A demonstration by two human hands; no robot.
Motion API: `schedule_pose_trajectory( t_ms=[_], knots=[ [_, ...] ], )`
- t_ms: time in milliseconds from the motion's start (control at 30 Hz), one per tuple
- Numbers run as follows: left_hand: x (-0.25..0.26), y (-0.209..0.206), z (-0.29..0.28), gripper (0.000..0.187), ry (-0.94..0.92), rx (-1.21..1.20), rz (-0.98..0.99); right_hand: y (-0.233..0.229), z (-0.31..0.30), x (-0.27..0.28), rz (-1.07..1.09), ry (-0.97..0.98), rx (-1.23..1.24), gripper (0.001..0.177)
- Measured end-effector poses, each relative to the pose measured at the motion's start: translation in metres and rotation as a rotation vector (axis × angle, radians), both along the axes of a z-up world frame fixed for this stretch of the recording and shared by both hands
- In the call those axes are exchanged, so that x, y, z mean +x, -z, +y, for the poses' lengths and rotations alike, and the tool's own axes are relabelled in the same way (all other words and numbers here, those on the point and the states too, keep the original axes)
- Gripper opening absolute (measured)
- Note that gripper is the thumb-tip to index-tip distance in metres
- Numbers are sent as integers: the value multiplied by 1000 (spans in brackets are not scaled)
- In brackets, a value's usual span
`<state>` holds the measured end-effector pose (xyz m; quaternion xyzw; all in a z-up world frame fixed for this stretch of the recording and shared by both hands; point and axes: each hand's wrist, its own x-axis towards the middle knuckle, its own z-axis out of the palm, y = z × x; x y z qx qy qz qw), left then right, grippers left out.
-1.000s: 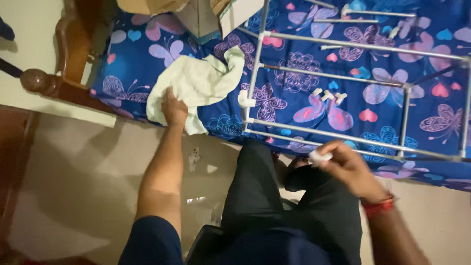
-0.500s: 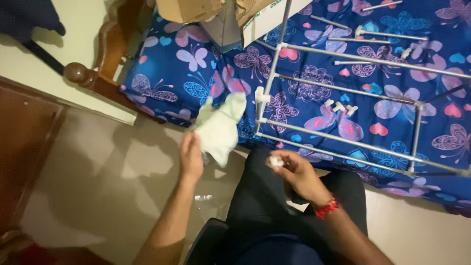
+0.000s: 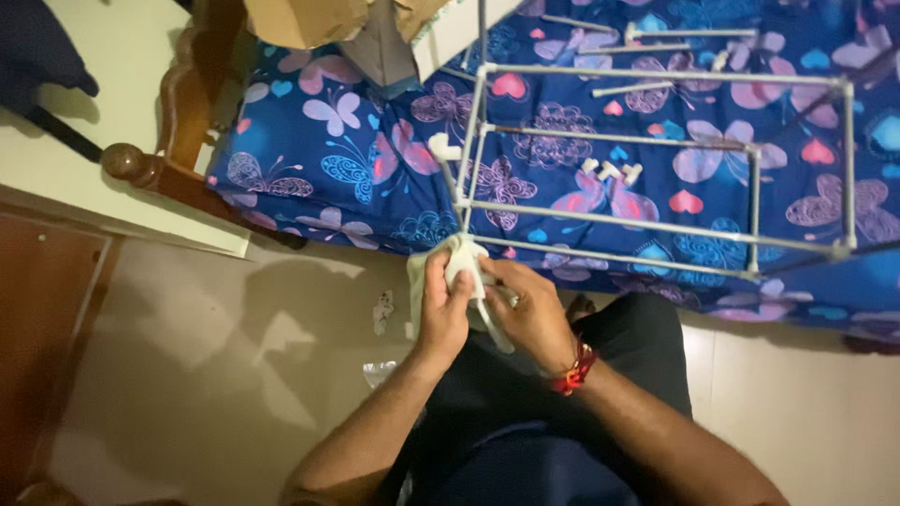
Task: The person unpacks metal poles and plastic connectors from a cardboard box and assembles them into a rectangular frame on a bed. They insert connectors into the pole ends and join the poles to form the frame structure.
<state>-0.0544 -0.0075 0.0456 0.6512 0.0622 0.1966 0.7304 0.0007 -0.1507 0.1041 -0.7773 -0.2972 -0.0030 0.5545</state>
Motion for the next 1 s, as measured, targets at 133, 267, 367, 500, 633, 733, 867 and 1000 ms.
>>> schedule_pose_trajectory(
  t_ms=[133,267,367,500,633,733,867,1000],
  knots=[
    [-3,-2,-16,38,-24,200,-24,-9,-21,5,85,17,59,40],
    [-5,-8,-39,40,123,5,-36,-17,-36,21,63,86,75,34],
    [-3,-14,-47,40,143,-43,-57,-20,-44,22,132,68,123,30],
    [7,-19,-45,37,113,-182,13,-17,-53,11,-14,6,193,27],
    [7,-18,-49,39,187,-188,-5,-13,-59,20,-24,3,181,26],
    [6,-15,-51,36,194,-146,38,-14,-63,26,86,10,204,26],
    [11,-14,-49,36,177,-211,18,-19,-67,23,4,-7,183,28],
    [11,-19,-50,43,200,-111,-21,-24,-67,20,-8,74,9,29]
  ],
)
